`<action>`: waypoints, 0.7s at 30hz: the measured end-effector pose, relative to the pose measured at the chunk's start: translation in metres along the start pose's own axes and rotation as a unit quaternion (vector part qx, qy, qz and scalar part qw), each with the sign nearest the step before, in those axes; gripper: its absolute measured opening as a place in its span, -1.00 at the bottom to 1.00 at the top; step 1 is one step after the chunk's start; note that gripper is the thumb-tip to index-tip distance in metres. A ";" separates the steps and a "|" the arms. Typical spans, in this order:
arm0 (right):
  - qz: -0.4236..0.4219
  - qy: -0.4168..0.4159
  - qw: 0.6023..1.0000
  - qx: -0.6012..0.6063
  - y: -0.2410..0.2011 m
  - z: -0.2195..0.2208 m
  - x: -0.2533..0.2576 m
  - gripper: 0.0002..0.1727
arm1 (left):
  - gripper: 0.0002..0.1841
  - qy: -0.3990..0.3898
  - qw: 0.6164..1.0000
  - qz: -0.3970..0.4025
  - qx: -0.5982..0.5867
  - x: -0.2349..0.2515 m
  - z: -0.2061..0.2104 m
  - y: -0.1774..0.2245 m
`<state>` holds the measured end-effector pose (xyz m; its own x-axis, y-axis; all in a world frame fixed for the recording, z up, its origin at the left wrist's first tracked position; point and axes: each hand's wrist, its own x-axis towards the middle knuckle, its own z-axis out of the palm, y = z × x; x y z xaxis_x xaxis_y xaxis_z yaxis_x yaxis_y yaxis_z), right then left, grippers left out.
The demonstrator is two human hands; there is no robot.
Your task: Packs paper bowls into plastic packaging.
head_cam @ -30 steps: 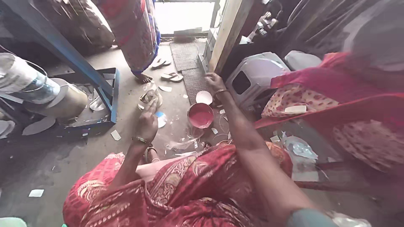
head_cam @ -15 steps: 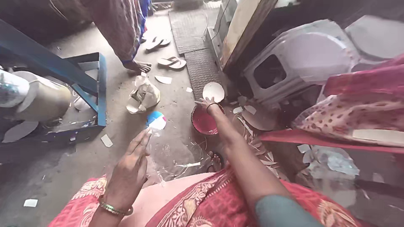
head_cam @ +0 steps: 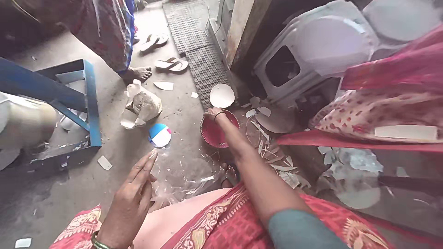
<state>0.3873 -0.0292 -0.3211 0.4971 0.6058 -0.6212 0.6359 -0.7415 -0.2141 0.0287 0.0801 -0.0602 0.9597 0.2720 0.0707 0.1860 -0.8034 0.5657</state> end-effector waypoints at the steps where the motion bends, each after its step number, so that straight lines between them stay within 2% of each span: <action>1: -0.027 0.015 0.999 -0.010 0.006 0.005 0.002 -0.59 | -0.45 -0.005 1.000 0.001 0.001 -0.001 0.000 0.000; 3: -0.067 0.055 0.996 -0.015 0.019 0.014 0.008 -0.56 | -0.46 -0.007 1.000 0.003 0.003 -0.001 0.001 0.000; 10: -0.136 0.169 0.976 0.000 0.034 0.017 0.000 -0.67 | -0.46 -0.004 1.000 0.003 0.030 -0.001 -0.002 0.000; 15: -0.095 0.126 0.986 0.044 0.037 -0.025 -0.035 -0.57 | -0.47 0.003 1.000 0.004 0.029 -0.005 -0.005 0.002; 18: -0.053 0.155 0.985 0.054 0.047 -0.050 -0.046 -0.63 | -0.46 0.005 1.000 0.006 0.021 -0.008 -0.005 0.003; 21: 0.008 0.140 0.986 0.087 0.057 -0.057 -0.053 -0.64 | -0.48 0.008 1.000 0.005 0.019 -0.010 -0.005 0.004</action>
<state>0.4310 -0.0875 -0.2570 0.6650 0.6319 -0.3981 0.5278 -0.7748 -0.3481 0.0186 0.0769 -0.0546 0.9580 0.2726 0.0893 0.1853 -0.8256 0.5330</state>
